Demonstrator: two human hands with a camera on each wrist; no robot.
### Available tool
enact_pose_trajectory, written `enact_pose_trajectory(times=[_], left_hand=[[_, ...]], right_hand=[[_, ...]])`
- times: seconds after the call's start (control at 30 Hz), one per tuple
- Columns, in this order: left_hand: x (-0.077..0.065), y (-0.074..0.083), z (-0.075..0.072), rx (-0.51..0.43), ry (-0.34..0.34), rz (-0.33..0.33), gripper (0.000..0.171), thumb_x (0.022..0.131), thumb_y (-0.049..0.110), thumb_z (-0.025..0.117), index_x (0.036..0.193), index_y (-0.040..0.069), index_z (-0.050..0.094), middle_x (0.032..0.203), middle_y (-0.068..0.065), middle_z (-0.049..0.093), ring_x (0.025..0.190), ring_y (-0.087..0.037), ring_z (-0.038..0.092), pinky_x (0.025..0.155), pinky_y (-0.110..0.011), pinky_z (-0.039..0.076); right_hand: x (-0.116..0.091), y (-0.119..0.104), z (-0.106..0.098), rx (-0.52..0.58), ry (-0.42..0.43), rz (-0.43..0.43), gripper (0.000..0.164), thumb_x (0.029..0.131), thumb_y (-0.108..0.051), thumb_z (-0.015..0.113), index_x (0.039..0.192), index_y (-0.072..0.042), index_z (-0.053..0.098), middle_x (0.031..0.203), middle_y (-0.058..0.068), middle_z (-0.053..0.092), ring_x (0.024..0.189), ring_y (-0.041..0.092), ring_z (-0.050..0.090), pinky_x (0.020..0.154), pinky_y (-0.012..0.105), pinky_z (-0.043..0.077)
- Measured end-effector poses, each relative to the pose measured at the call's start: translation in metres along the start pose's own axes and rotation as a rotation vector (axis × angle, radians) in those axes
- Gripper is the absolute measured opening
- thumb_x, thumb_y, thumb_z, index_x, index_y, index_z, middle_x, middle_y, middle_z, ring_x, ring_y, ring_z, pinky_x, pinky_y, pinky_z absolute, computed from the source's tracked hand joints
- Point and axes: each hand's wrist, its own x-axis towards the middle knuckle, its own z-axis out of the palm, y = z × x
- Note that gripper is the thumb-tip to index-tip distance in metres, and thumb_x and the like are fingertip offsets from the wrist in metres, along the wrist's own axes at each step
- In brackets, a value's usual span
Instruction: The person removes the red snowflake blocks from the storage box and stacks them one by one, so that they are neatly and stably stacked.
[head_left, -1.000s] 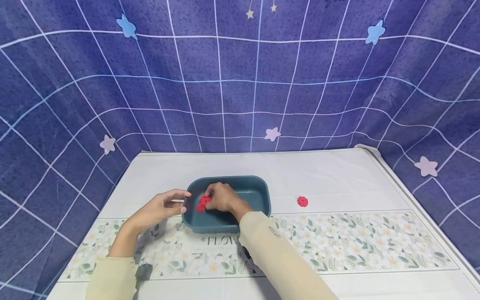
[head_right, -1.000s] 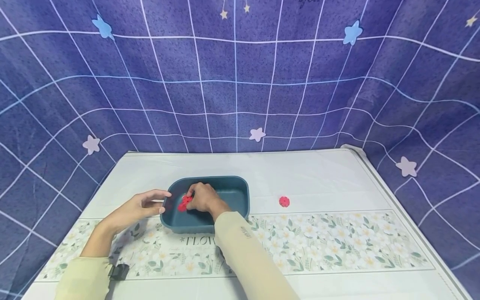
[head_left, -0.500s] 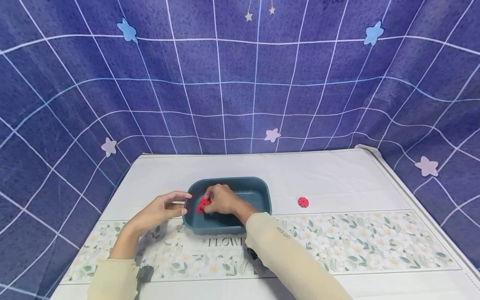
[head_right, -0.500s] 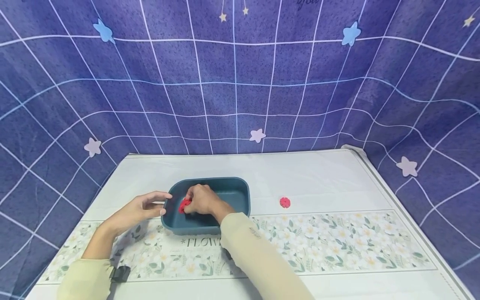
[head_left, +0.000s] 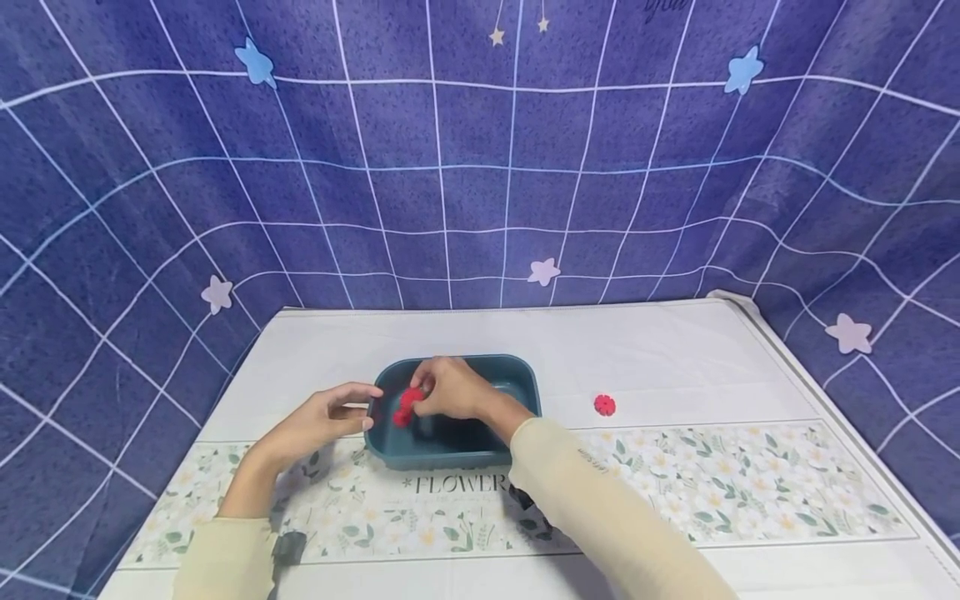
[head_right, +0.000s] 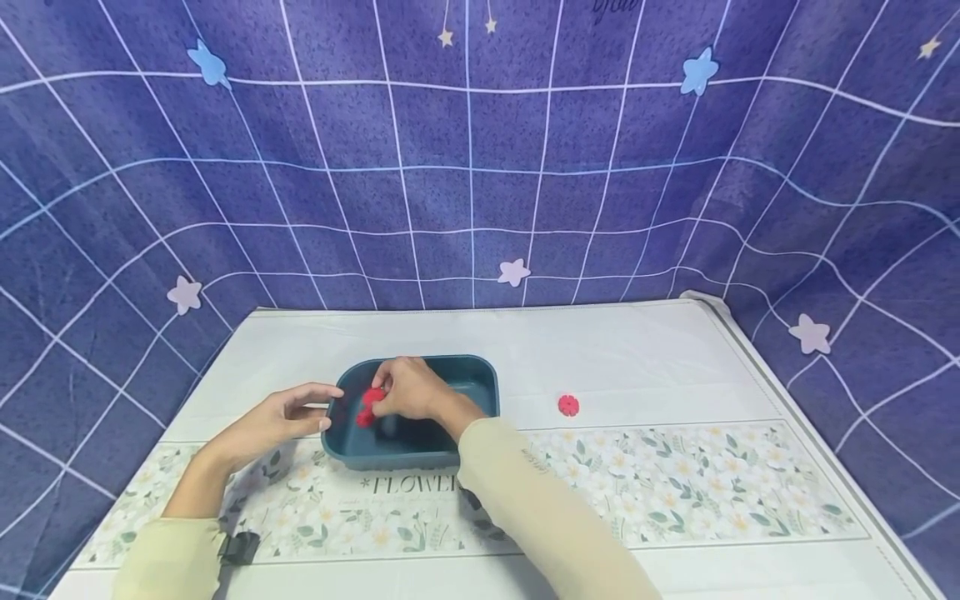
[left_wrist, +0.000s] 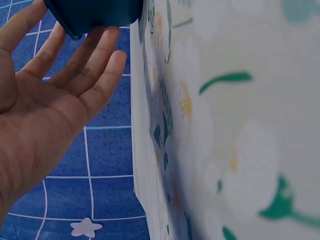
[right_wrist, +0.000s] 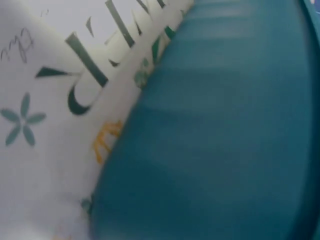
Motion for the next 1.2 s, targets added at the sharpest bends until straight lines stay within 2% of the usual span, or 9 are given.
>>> enact_pose_trajectory(times=[0.17,0.47,0.73,0.97,1.2], left_hand=[[0.000,-0.001,-0.001,0.003,-0.003,0.001,0.053,0.101,0.025,0.068,0.148,0.009,0.051,0.157,-0.022,0.046,0.140,-0.045,0.052,0.107,-0.046,0.057],[-0.002,0.002,-0.004,0.010,-0.007,-0.002,0.053,0.101,0.026,0.068,0.148,0.011,0.051,0.157,-0.021,0.046,0.142,-0.046,0.050,0.107,-0.048,0.056],[-0.002,0.001,-0.001,0.012,-0.007,0.006,0.055,0.101,0.029,0.068,0.149,0.010,0.050,0.158,-0.021,0.045,0.142,-0.046,0.049,0.107,-0.047,0.056],[-0.003,0.000,-0.001,0.014,-0.003,0.000,0.055,0.101,0.027,0.068,0.150,0.010,0.049,0.158,-0.020,0.046,0.143,-0.046,0.049,0.107,-0.048,0.056],[-0.003,0.000,-0.001,0.009,-0.009,0.005,0.055,0.101,0.027,0.069,0.150,0.010,0.049,0.158,-0.020,0.046,0.142,-0.046,0.049,0.107,-0.048,0.056]], right_hand=[[-0.006,-0.001,-0.014,0.002,0.013,-0.031,0.025,0.080,-0.015,0.085,0.102,-0.009,0.075,0.088,-0.001,0.067,0.082,0.009,0.058,0.073,0.018,0.049],[-0.023,0.002,-0.036,-0.004,0.043,-0.073,0.023,0.082,-0.016,0.082,0.102,-0.012,0.074,0.093,0.003,0.068,0.086,0.012,0.058,0.077,0.021,0.050],[-0.039,0.011,-0.050,-0.030,0.054,-0.048,0.023,0.081,-0.016,0.082,0.102,-0.013,0.074,0.093,0.000,0.067,0.086,0.012,0.057,0.077,0.023,0.050],[-0.048,0.018,-0.061,-0.022,0.065,-0.028,0.026,0.081,-0.012,0.082,0.105,-0.010,0.073,0.097,0.005,0.069,0.091,0.021,0.062,0.080,0.025,0.052],[-0.057,0.026,-0.077,-0.048,0.103,-0.035,0.027,0.080,-0.013,0.082,0.104,-0.010,0.073,0.094,0.003,0.068,0.087,0.015,0.060,0.079,0.025,0.052]])
